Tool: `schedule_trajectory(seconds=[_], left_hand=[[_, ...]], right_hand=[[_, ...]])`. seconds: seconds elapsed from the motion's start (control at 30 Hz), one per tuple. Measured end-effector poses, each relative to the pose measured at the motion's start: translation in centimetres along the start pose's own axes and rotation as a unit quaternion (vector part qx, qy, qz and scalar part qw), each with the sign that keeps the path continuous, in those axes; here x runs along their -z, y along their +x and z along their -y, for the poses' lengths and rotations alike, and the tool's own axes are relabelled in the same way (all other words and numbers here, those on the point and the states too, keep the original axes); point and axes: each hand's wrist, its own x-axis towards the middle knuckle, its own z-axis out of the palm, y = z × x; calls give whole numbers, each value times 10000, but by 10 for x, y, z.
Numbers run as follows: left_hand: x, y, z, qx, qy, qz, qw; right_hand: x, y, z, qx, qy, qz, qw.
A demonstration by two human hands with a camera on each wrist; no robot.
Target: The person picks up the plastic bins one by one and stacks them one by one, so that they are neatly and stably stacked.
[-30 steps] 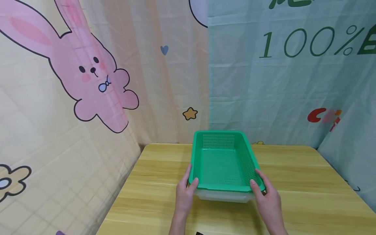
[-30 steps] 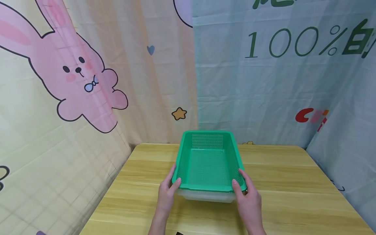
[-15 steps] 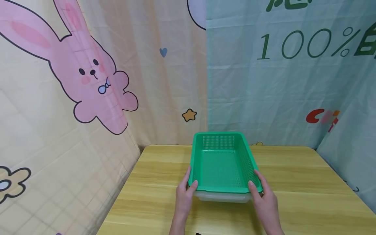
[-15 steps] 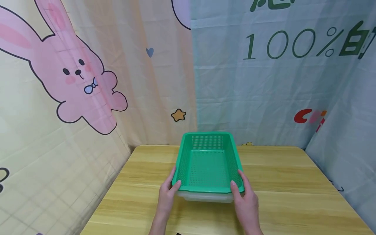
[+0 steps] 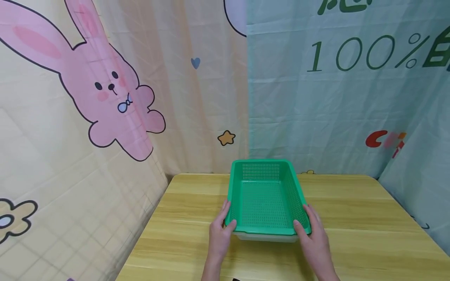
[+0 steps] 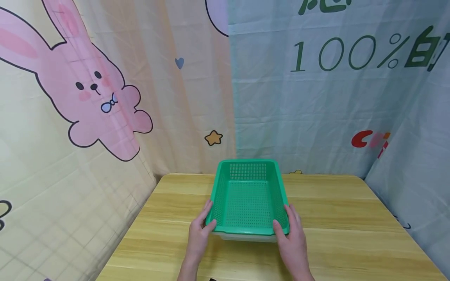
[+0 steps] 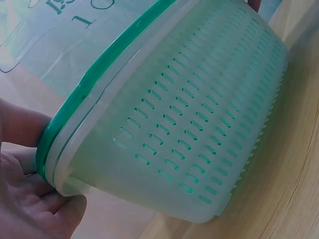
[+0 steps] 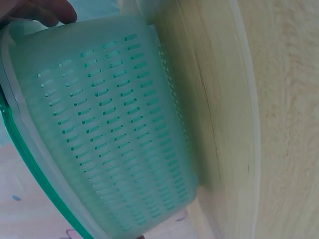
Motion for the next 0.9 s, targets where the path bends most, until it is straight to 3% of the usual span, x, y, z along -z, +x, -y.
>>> schedule_trajectory(seconds=[0.47, 0.77, 0.9], left_hand=[[0, 2, 2, 72, 1, 93, 9999], [9, -2, 2, -106, 42, 125, 9999], [14, -4, 1, -111, 44, 79, 9999]], right_hand=[[2, 0, -1, 135, -1, -114, 9998], [3, -3, -2, 278, -25, -179, 9994], [7, -4, -1, 159, -142, -54, 9998]])
